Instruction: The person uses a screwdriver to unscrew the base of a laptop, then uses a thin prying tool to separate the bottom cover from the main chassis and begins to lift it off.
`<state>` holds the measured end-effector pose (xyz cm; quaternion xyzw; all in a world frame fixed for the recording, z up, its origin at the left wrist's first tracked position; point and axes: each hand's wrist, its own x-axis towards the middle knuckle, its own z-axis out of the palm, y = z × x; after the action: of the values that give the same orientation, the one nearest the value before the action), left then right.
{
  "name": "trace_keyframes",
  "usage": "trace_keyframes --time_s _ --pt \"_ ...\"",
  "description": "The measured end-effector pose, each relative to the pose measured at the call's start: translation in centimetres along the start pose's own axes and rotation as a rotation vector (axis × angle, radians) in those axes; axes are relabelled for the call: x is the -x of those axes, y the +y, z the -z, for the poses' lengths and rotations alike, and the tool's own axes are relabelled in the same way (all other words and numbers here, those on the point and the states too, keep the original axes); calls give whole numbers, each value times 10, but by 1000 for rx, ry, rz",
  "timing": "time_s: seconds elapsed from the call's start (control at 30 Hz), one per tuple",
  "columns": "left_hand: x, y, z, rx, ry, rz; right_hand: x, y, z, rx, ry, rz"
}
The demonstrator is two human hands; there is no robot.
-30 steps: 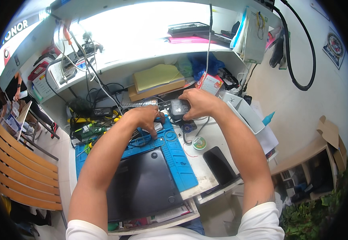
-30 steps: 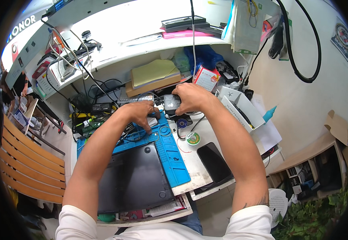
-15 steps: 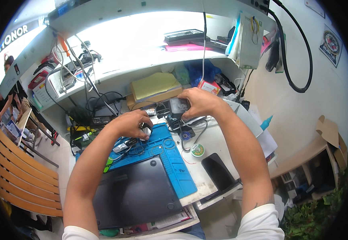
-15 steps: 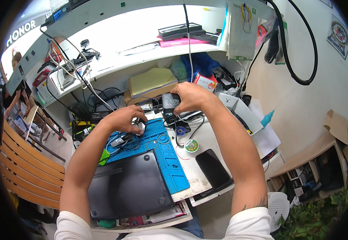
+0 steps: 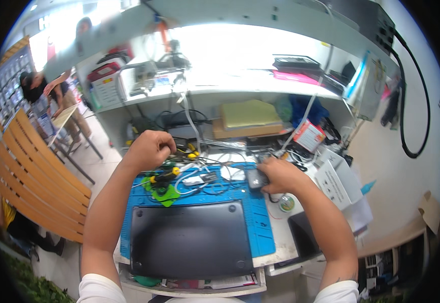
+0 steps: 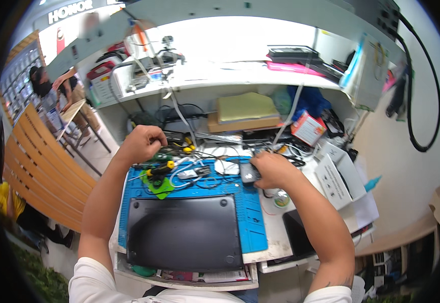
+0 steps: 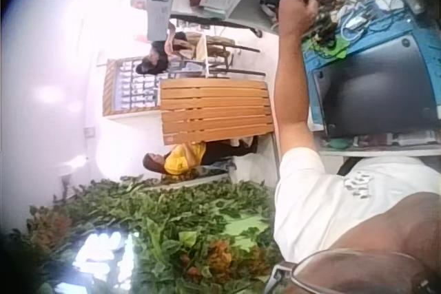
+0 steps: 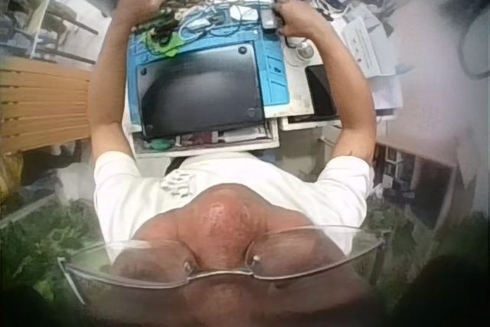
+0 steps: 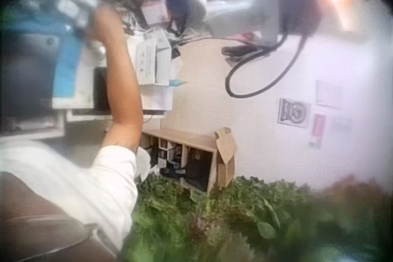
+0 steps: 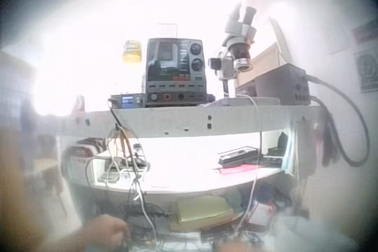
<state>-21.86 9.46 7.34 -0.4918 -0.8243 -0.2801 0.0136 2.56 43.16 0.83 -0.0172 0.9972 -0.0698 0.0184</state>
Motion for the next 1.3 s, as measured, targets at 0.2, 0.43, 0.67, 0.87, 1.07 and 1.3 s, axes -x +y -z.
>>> trace_keyframes --time_s 0.2,0.43,0.67,0.87,1.07,1.3 --pt "-10 -68 11 -79 87 115 8 -24 -8 221 114 -22" --pt "-36 -102 -27 -331 -146 21 16 -74 15 202 169 198" --pt "-63 -118 -38 -508 -263 98 0 -103 7 179 110 313" --pt "-74 -101 -7 -332 104 97 -11 -99 -1 178 109 293" --pt "-67 -89 11 -347 39 135 -31 -106 -6 153 45 279" --pt "-35 -89 25 -242 44 5 -76 -126 -24 31 119 362"
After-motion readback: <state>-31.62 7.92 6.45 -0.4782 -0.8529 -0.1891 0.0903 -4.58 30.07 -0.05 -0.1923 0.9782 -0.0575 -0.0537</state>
